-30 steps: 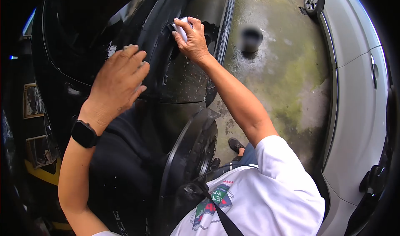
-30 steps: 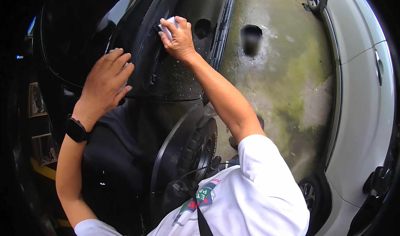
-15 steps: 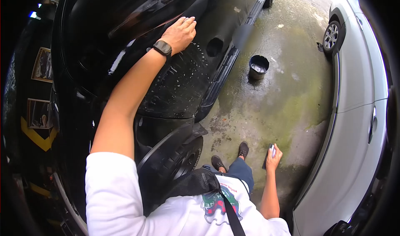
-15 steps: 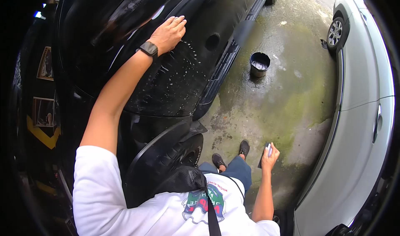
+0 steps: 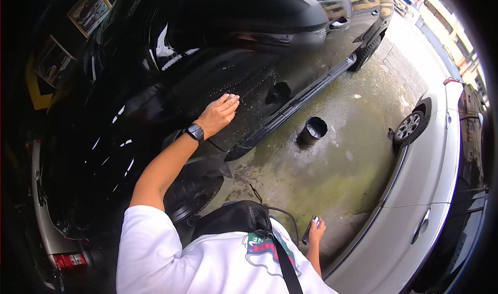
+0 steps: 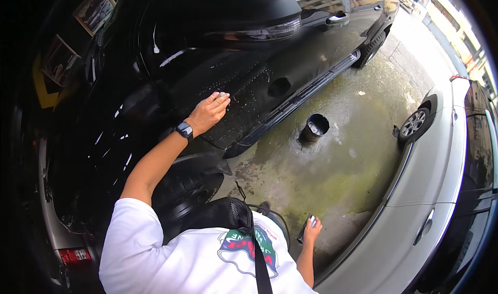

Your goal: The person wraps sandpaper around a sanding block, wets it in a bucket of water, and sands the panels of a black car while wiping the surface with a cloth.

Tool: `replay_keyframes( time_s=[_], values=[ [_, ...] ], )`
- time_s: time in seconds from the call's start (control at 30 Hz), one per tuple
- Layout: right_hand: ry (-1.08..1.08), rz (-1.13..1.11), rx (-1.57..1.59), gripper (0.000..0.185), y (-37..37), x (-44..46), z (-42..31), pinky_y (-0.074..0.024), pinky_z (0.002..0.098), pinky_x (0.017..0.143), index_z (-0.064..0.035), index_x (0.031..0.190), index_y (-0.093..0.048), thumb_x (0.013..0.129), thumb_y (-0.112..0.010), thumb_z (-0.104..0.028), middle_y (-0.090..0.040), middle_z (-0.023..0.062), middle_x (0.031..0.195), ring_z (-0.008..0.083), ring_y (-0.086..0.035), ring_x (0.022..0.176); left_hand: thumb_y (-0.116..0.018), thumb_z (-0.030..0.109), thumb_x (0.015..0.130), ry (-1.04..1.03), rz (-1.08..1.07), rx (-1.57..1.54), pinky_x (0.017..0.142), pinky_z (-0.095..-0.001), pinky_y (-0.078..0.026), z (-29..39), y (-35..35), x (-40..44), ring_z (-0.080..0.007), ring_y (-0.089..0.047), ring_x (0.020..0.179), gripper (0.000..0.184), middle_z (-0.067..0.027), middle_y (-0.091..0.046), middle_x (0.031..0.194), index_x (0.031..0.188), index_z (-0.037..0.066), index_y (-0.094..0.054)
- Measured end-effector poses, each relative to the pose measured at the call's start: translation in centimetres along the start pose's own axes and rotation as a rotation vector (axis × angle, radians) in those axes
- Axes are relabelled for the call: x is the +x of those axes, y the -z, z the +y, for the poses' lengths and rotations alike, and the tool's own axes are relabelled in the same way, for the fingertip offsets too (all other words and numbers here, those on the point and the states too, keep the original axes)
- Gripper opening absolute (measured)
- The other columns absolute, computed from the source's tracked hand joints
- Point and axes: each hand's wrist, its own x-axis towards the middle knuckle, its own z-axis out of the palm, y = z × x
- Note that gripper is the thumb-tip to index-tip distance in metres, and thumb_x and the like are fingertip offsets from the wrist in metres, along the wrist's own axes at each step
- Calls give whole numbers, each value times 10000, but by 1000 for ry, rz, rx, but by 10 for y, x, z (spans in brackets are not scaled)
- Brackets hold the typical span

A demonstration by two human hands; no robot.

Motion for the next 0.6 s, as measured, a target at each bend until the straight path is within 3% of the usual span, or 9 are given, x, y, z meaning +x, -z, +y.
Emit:
replay_keyframes(
  time_s=[0.17,0.27,0.47,0.53,0.6],
  values=[
    [370,-84,94,494,-25,59,-113,-487,430,1051,-57,1439,-577,1019,-681,-296,-570,199,1372,359,-613,1218,-621,154,916,106,-38,14,1281,-495,-304,-15,45,-35,-220,-462,1484,224,-4,-611,1454,1081,110,-765],
    [503,-130,184,458,-40,71,-176,-483,402,1041,-52,1449,-570,1061,-637,-286,-571,188,1370,333,-610,1213,-636,139,915,189,12,-26,1279,-483,-309,-48,79,-38,-235,-459,1485,214,-13,-619,1427,1090,100,-753],
    [646,-244,371,417,-82,26,-288,-458,381,1036,-64,1420,-592,1046,-655,-237,-558,166,1259,294,-571,1164,-674,104,929,160,121,165,1200,-412,-432,-162,153,-29,-264,-559,1382,209,-48,-664,1345,1118,84,-762],
    [819,-130,270,418,-96,-2,-321,-500,336,850,-91,1410,-607,1038,-682,-267,-514,94,1194,180,-551,984,-711,87,909,130,153,224,1176,-398,-462,-196,166,-28,-252,-568,1374,222,-55,-682,1313,1123,91,-774],
    [771,-184,346,423,-101,-46,-368,-427,414,1061,-79,1383,-594,1004,-694,-237,-549,160,1220,319,-518,1192,-730,78,903,91,126,226,1170,-392,-473,-221,169,-29,-236,-567,1372,249,-43,-675,1321,1147,103,-776]
  ],
)
